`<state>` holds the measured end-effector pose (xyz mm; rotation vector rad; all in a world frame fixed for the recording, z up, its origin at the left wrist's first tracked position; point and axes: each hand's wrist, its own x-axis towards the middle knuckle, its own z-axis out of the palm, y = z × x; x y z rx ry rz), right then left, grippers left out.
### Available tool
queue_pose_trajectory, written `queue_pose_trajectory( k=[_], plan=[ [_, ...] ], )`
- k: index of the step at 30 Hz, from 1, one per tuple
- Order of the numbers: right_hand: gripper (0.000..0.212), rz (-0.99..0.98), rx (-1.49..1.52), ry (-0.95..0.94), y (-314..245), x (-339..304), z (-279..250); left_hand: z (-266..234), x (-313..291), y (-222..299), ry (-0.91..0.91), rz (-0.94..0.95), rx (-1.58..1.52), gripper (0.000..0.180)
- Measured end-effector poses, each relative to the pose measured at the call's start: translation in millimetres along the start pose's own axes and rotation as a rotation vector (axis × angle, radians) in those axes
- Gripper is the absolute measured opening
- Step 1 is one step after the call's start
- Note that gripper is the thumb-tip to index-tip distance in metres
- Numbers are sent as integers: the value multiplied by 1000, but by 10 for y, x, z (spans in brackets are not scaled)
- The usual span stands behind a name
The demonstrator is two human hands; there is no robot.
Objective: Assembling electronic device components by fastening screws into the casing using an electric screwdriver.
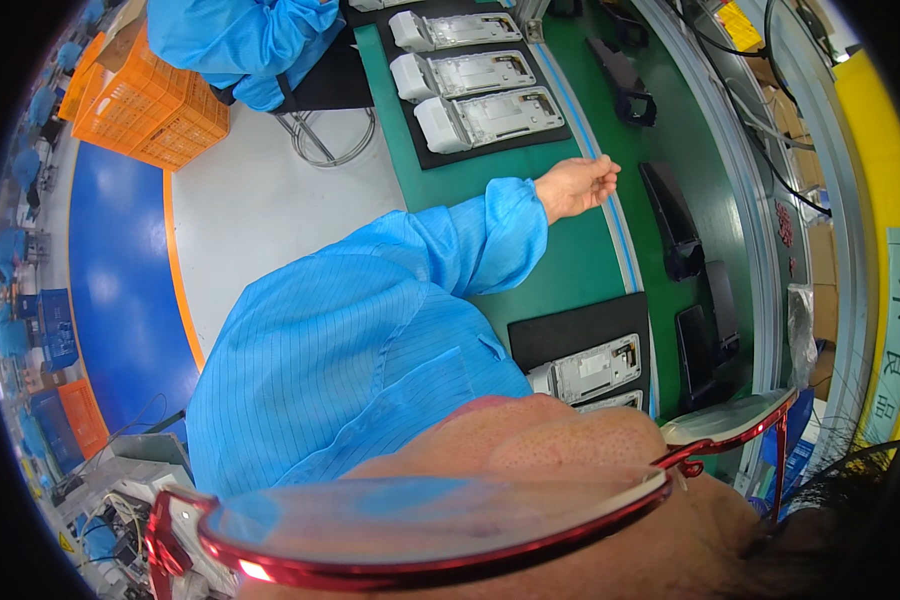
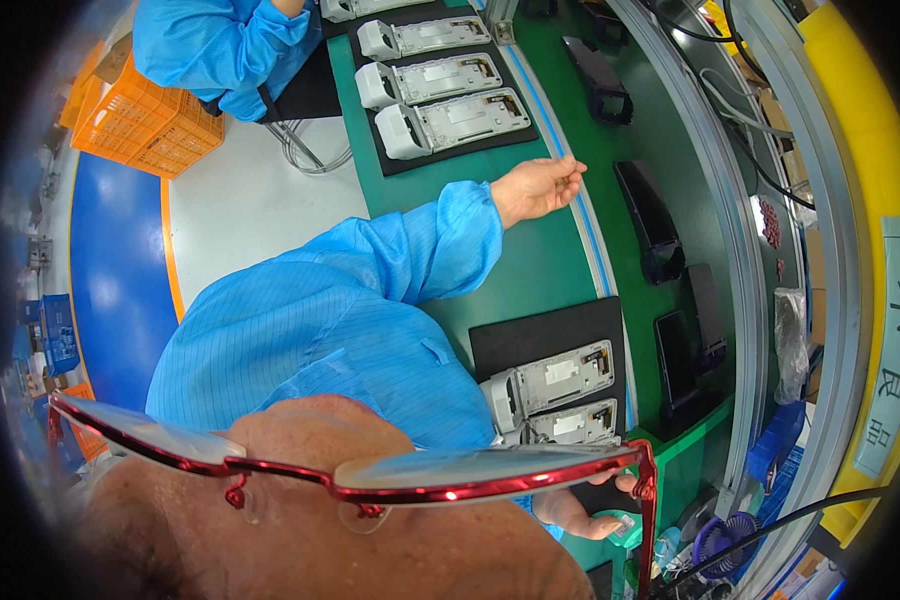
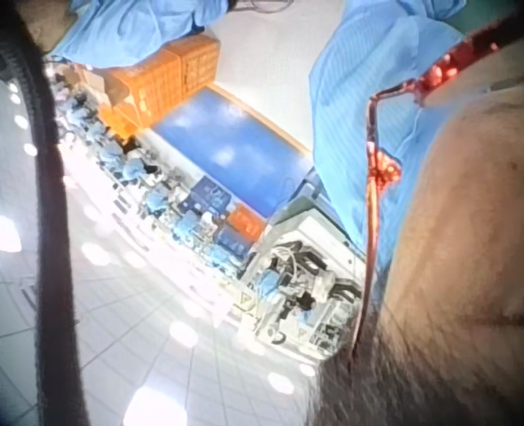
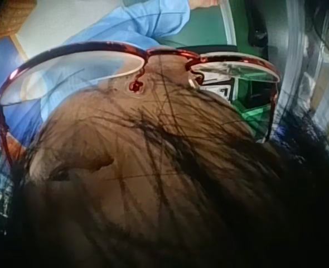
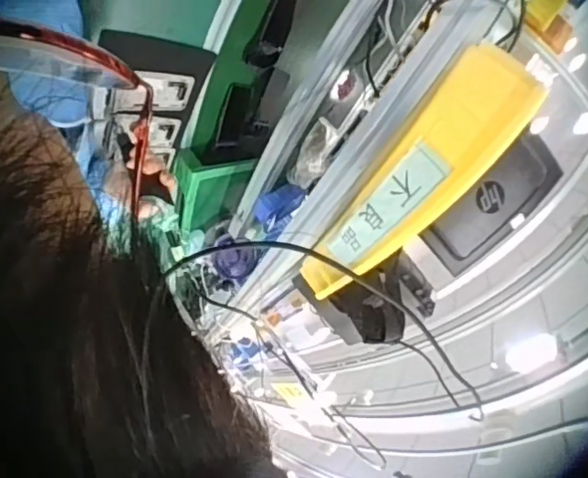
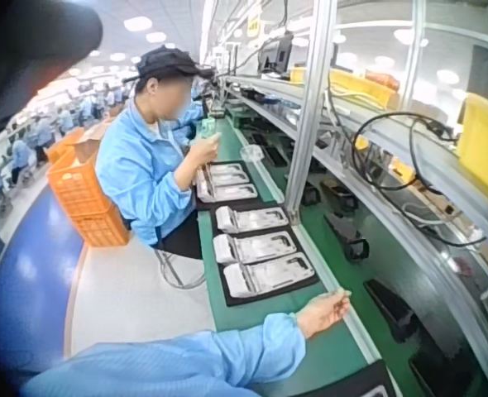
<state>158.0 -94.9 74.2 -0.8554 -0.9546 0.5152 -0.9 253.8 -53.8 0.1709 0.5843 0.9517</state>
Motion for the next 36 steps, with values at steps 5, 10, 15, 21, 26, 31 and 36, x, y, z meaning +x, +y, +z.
queue_pose_trajectory(
  k=[5, 10, 15, 21, 26, 31, 36],
  plan=[
    [69, 14, 72, 86, 86, -6, -57, 92, -83, -51, 17, -43, -1, 31],
    [68, 27, 123, 155, 148, 2, -110, 137, -167, -39, 59, -113, -9, 42],
    [68, 46, 163, 230, 149, 52, -164, 34, -122, -25, -47, -179, 24, 44],
    [68, 57, 202, 310, 163, 87, -210, 62, -127, -55, -74, -216, -26, 42],
    [68, 77, 226, 447, 112, 110, -202, 39, -54, -75, -102, -196, -67, 38],
    [68, 80, 295, 672, 6, 117, -327, 34, 19, -86, -88, -169, -69, 34],
    [70, 149, 89, 333, -32, -34, -554, 38, -78, -110, -103, -186, -121, 33]
  ],
)
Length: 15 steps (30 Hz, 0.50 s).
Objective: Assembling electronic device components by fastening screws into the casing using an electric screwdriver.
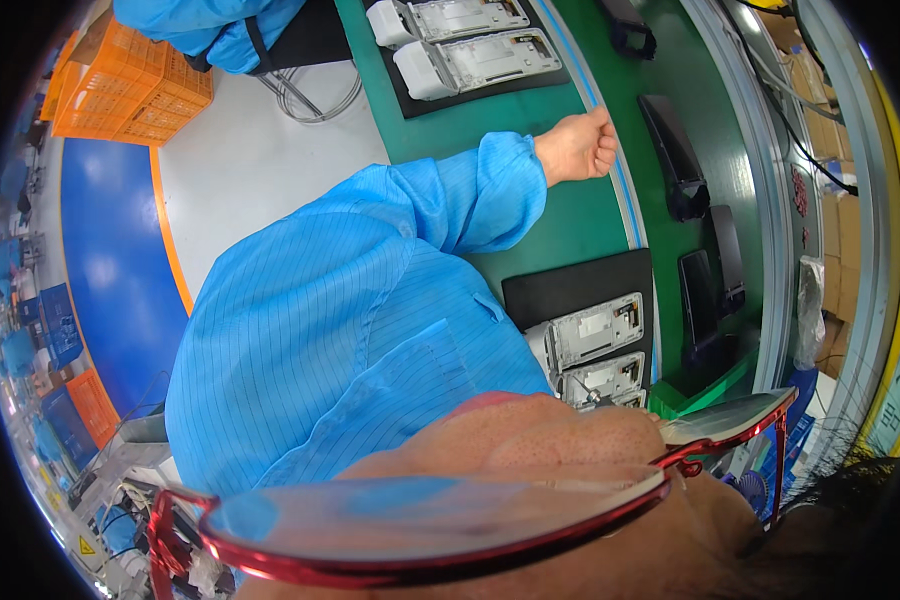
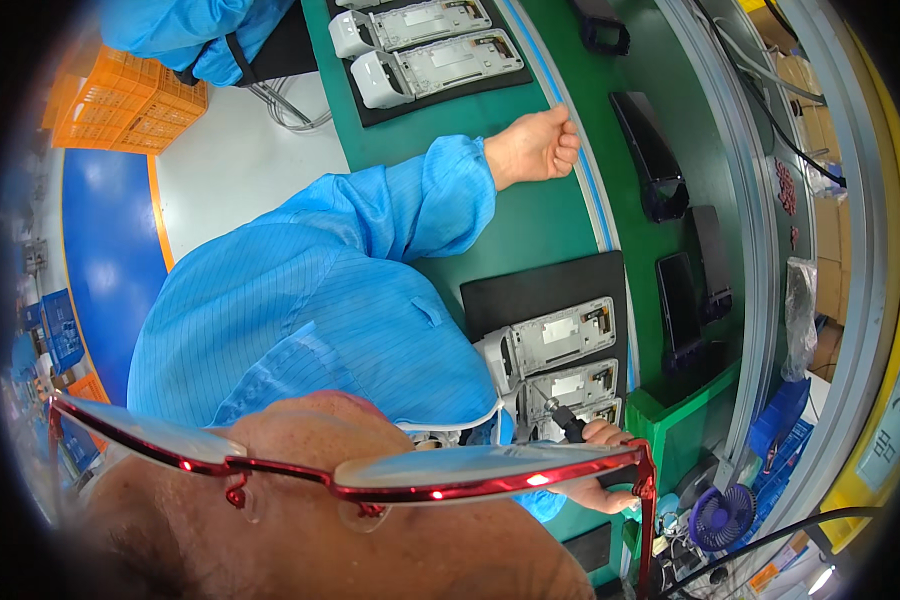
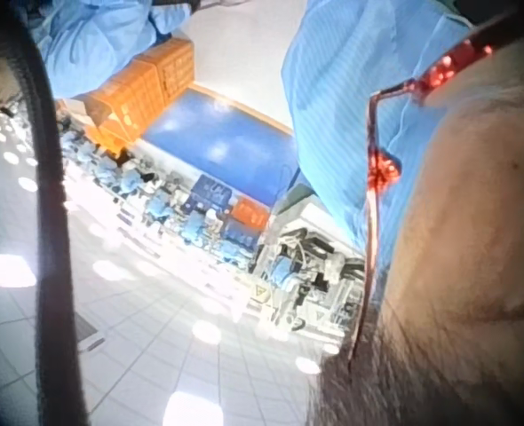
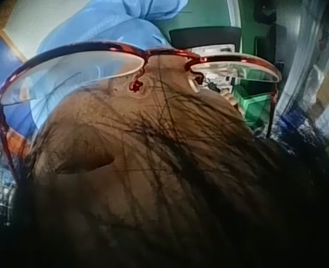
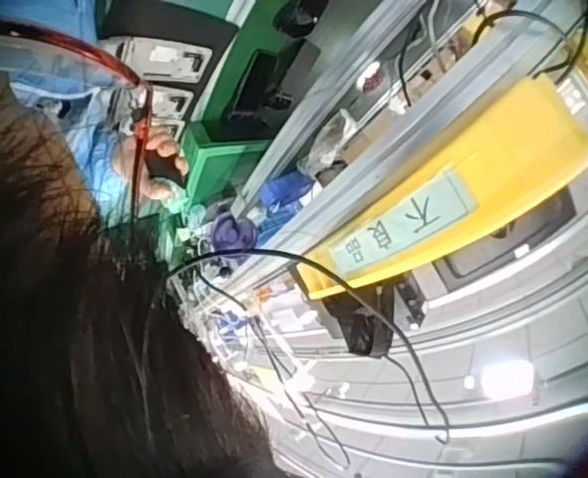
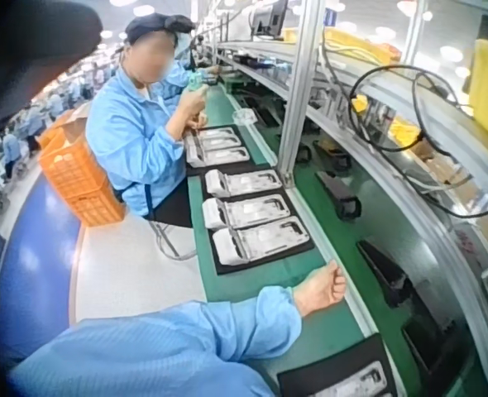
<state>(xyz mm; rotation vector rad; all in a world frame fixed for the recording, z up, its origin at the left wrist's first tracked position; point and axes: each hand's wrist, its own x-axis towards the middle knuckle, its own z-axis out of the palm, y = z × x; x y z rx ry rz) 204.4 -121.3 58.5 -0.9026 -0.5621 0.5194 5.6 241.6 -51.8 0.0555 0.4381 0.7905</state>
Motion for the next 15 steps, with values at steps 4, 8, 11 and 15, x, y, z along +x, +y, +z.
queue_pose_trajectory(
  k=[4, 8, 11, 15],
  plan=[
    [69, 50, 93, -132, -74, -38, -209, -186, 33, 241, -71, 160, -183, 32],
    [66, 0, 44, -39, -159, -173, -357, -18, -49, 395, 140, 362, -126, 26],
    [52, 126, 171, -241, -324, -141, -154, -221, 114, 530, -10, 297, -289, 26],
    [57, -73, -13, 59, -329, -70, 74, -274, 207, 412, 12, -30, -47, 46]
  ],
)
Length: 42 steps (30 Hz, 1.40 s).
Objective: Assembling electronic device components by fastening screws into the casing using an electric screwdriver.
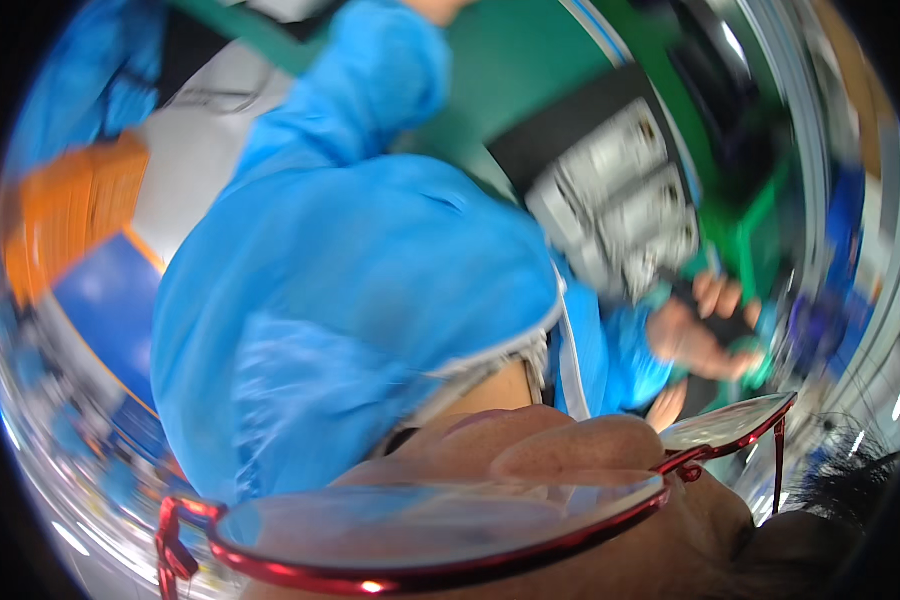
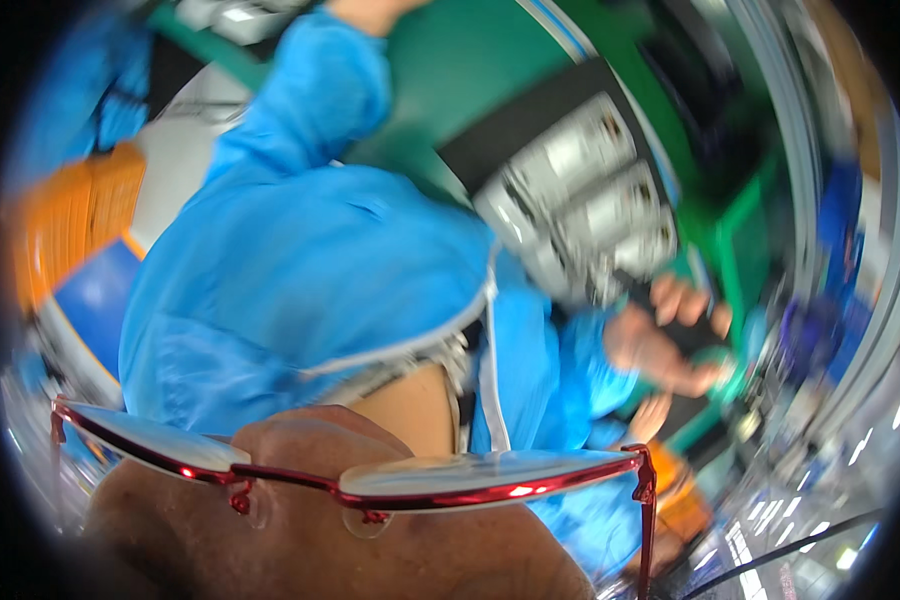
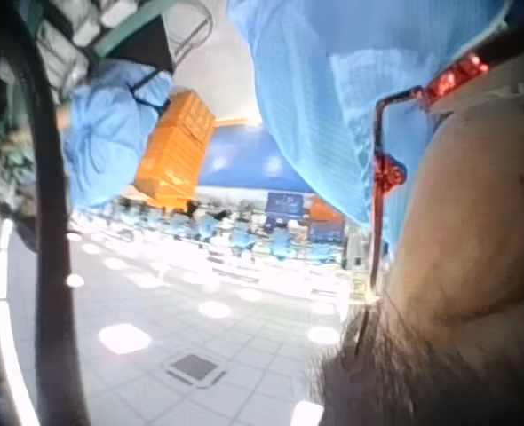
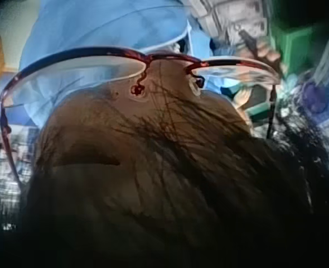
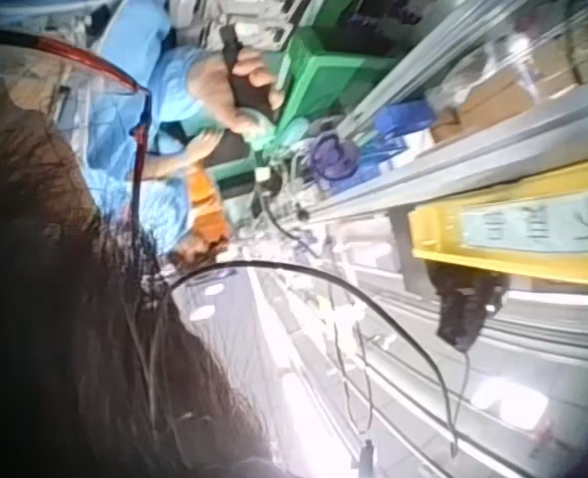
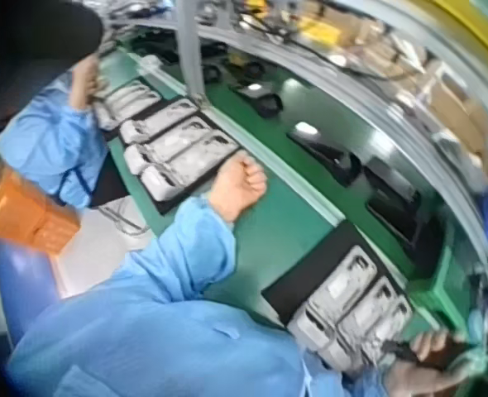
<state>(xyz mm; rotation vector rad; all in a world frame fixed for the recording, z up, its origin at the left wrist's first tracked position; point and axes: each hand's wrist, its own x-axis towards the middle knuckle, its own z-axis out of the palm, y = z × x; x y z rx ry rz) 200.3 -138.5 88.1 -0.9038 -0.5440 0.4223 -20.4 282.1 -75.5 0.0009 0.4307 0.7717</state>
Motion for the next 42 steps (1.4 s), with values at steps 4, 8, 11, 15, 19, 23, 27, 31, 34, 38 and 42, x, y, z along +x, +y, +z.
queue_pose_trajectory(
  k=[4, 8, 11, 15, 19, 23, 27, 31, 34, 38, 42],
  plan=[
    [63, -96, -41, 102, -89, 7, -283, 54, -396, -396, -121, -219, 118, 47],
    [62, -150, -63, 248, -193, -127, -572, 71, -690, -719, -130, -351, 160, 48],
    [61, -221, -173, 325, -246, -261, -786, -3, -683, -1048, -183, -447, 177, 48],
    [58, -241, -167, 328, -162, -242, -904, 49, -749, -1164, -236, -438, 214, 47],
    [56, -288, -266, 337, -201, -168, -922, 79, -742, -1169, -266, -324, 261, 47],
    [53, -329, -252, 434, -167, -170, -844, 35, -799, -1135, -290, -337, 273, 47],
    [53, -310, -152, 454, -167, -231, -811, -16, -902, -1142, -264, -192, 419, 47],
    [59, -362, -127, 402, -169, -242, -883, -80, -880, -1201, -324, -146, 441, 46],
    [60, -408, -195, 447, -157, -299, -803, -71, -882, -1382, -297, -132, 473, 45],
    [60, -445, -239, 429, -311, -314, -893, -18, -843, -1802, -267, -155, 502, 46],
    [58, -495, -260, 416, -416, -351, -922, -50, -765, -2159, -254, -175, 536, 48]
  ],
)
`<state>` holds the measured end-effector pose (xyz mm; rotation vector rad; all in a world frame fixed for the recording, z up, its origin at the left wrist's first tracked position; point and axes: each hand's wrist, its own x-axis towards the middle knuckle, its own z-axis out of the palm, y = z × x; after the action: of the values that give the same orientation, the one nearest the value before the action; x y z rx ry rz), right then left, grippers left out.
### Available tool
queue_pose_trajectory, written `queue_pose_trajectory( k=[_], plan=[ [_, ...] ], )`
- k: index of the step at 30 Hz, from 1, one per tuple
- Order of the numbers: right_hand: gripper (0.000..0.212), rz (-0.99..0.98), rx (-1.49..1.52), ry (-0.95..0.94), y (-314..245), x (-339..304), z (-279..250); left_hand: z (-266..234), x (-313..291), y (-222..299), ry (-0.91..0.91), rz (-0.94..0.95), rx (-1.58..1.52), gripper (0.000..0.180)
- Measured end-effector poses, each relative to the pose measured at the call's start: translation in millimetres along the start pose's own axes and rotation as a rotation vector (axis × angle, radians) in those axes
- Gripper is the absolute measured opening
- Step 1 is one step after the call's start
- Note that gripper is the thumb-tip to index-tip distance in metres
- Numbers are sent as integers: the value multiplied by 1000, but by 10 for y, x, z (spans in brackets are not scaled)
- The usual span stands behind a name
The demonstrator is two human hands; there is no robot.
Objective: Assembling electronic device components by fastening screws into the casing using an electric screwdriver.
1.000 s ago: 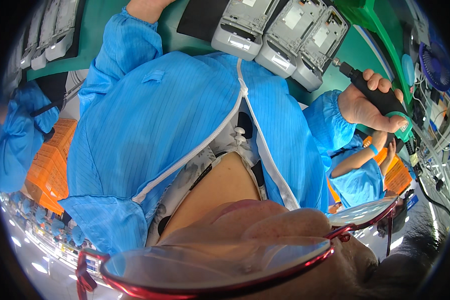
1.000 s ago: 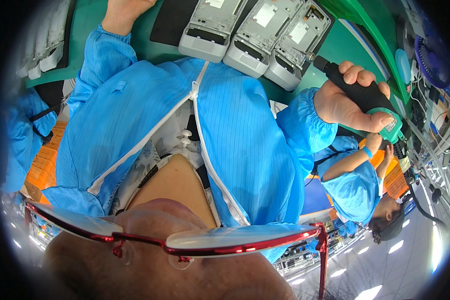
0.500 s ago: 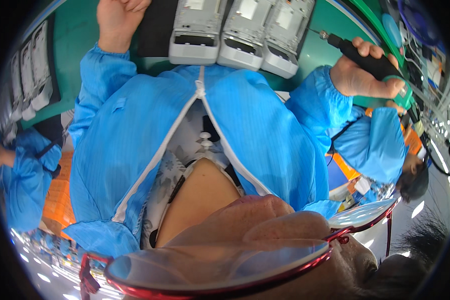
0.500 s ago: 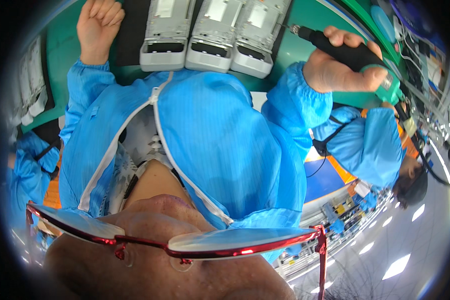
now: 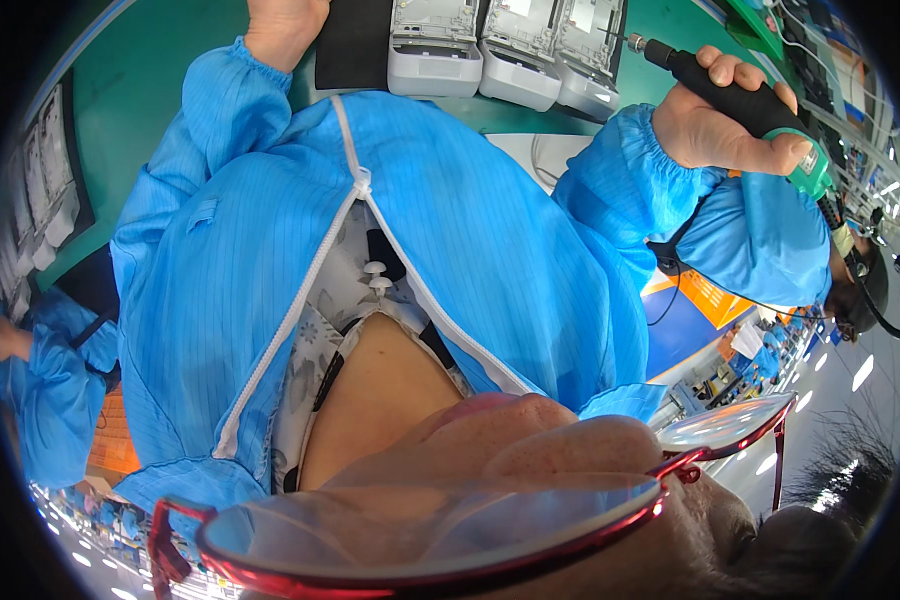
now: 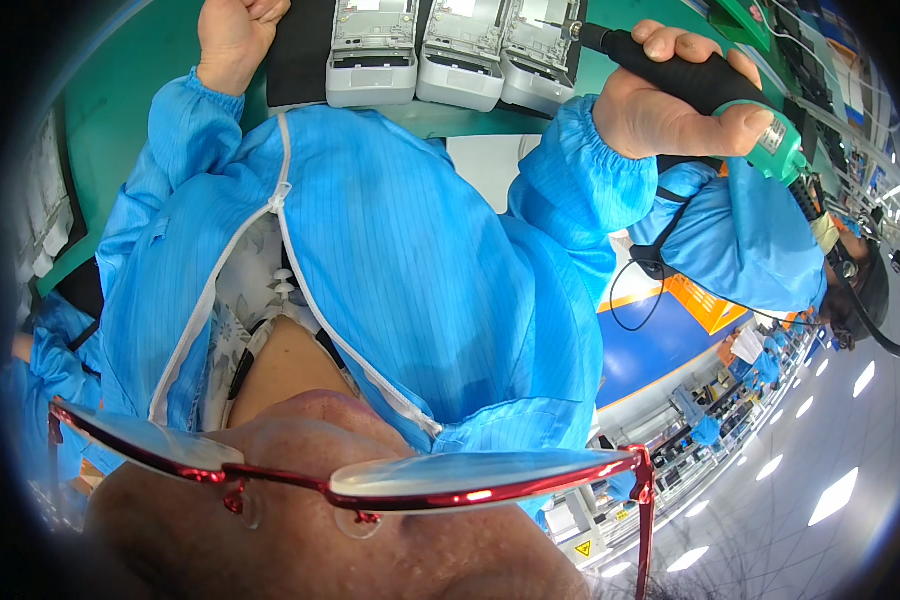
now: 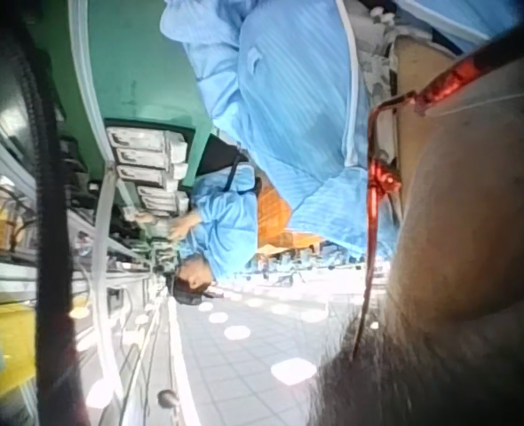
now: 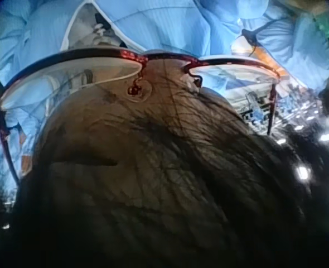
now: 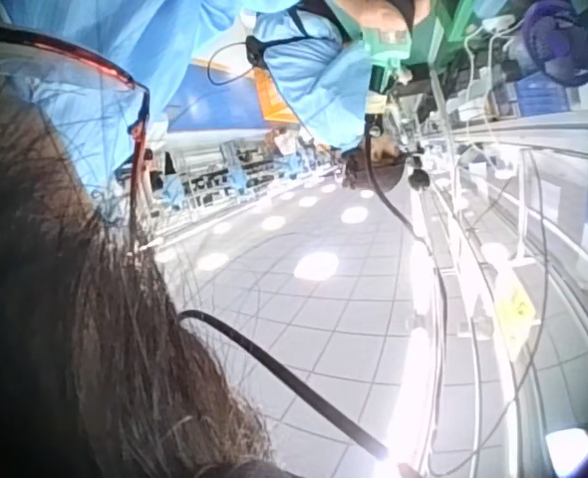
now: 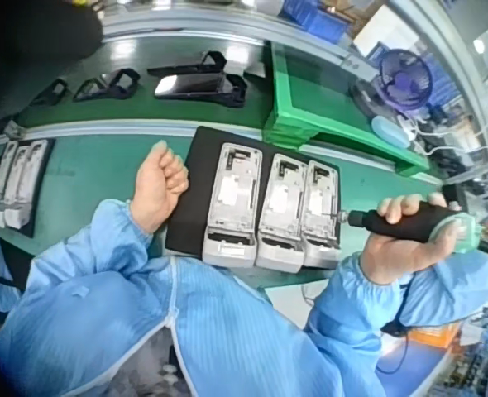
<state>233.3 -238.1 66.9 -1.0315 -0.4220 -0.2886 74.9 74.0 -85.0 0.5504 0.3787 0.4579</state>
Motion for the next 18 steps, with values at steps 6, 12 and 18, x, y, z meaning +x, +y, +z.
queue_pose_trajectory(
  k=[6, 12, 18],
  plan=[
    [55, -23, 71, -63, 95, -82, 74, 81, -56, -111, -1, -122, 61, 49],
    [46, -74, -43, -160, 97, -122, -51, -81, 46, 176, 48, -106, -79, 45],
    [50, -62, -75, -146, 187, -94, -266, -479, 32, 420, 141, 289, 341, 44]
  ],
)
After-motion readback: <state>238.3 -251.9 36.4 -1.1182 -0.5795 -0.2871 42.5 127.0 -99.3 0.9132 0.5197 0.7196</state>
